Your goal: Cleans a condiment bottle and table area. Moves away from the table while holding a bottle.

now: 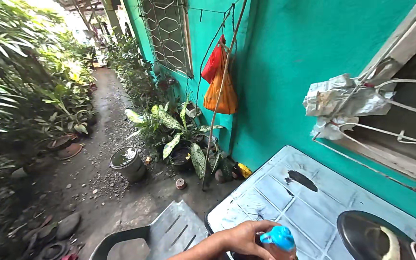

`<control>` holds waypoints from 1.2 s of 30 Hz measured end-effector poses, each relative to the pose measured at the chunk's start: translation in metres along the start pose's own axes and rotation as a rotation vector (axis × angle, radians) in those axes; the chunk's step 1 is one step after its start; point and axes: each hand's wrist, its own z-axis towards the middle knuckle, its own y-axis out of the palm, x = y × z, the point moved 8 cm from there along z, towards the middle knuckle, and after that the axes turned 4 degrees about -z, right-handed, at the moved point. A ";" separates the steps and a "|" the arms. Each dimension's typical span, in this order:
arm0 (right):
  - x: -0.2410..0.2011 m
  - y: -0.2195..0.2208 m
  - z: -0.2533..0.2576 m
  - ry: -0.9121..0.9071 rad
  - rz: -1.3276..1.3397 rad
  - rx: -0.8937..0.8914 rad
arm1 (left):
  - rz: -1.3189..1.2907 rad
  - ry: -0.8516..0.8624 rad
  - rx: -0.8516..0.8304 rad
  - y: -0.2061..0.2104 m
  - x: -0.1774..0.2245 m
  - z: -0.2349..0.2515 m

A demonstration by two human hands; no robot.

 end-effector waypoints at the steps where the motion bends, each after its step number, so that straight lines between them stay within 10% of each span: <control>1: 0.005 -0.019 0.021 -0.145 0.070 -0.267 | -0.035 -0.011 0.086 -0.004 -0.002 0.000; 7: -0.019 -0.049 0.004 -0.627 -0.152 0.384 | -0.149 -0.054 0.422 -0.001 -0.017 0.000; 13: -0.014 -0.042 0.008 -0.812 -0.200 0.366 | -0.246 0.036 0.610 -0.003 -0.012 0.002; 17: -0.008 -0.019 0.000 -0.533 0.113 0.362 | -0.105 0.096 0.351 -0.001 0.002 0.006; 23: 0.029 -0.037 0.022 -0.242 0.114 -0.203 | -0.086 0.069 -0.016 -0.007 0.009 0.007; 30: -0.014 -0.029 -0.003 -0.660 -0.124 0.296 | -0.181 -0.032 0.356 -0.016 -0.005 -0.002; 36: -0.021 -0.022 -0.007 -0.874 -0.326 0.345 | -0.419 -0.026 0.603 -0.016 -0.001 -0.004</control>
